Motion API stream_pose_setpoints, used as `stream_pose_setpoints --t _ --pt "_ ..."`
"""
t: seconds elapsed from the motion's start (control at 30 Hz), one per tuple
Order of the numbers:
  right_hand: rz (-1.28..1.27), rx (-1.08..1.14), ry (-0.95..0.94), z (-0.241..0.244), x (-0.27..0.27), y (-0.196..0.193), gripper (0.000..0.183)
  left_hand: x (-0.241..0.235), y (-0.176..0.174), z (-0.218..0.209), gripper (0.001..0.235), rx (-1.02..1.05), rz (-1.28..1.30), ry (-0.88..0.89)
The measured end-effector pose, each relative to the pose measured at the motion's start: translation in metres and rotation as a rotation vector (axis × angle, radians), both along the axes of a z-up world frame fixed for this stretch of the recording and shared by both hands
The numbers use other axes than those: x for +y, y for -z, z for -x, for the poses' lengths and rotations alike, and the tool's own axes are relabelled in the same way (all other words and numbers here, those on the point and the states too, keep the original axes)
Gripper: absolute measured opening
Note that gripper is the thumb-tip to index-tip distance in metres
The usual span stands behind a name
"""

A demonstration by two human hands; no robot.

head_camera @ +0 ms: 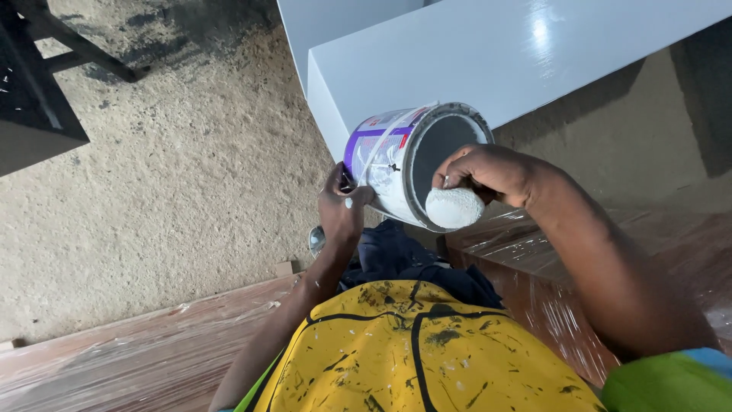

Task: Applying white paint or finish to a furniture panel using a sponge applicator and a bucket.

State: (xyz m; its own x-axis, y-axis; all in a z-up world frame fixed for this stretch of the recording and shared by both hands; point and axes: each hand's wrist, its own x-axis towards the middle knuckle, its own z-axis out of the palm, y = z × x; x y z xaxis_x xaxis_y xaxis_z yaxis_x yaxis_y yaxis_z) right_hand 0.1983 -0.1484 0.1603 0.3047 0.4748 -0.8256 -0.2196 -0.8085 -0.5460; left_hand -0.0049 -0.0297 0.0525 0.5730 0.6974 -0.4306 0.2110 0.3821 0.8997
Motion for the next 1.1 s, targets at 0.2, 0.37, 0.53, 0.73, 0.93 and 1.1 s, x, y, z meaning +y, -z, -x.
stream_pose_setpoints --t 0.2,0.37,0.53,0.73,0.93,1.1 --pt "-0.010 -0.034 0.070 0.003 0.007 -0.006 0.014 0.006 -0.009 0.006 0.088 0.063 -0.001 0.007" --pt "0.002 -0.046 0.084 -0.008 -0.006 0.032 0.018 0.005 -0.039 -0.002 0.092 0.081 0.009 0.013" --pt "0.026 -0.036 0.016 -0.003 0.001 0.017 0.020 -0.002 -0.032 -0.002 0.097 0.082 0.006 0.038" --pt "0.078 -0.089 -0.107 -0.007 0.010 -0.002 0.016 -0.001 -0.035 -0.004 0.096 0.077 0.021 0.035" --pt "0.058 -0.081 -0.103 -0.032 -0.010 0.053 0.018 0.001 -0.037 -0.004 0.096 0.062 -0.009 0.042" --pt "0.180 -0.135 -0.092 -0.033 -0.005 0.062 0.018 0.006 -0.041 -0.006 0.095 0.079 -0.004 0.043"
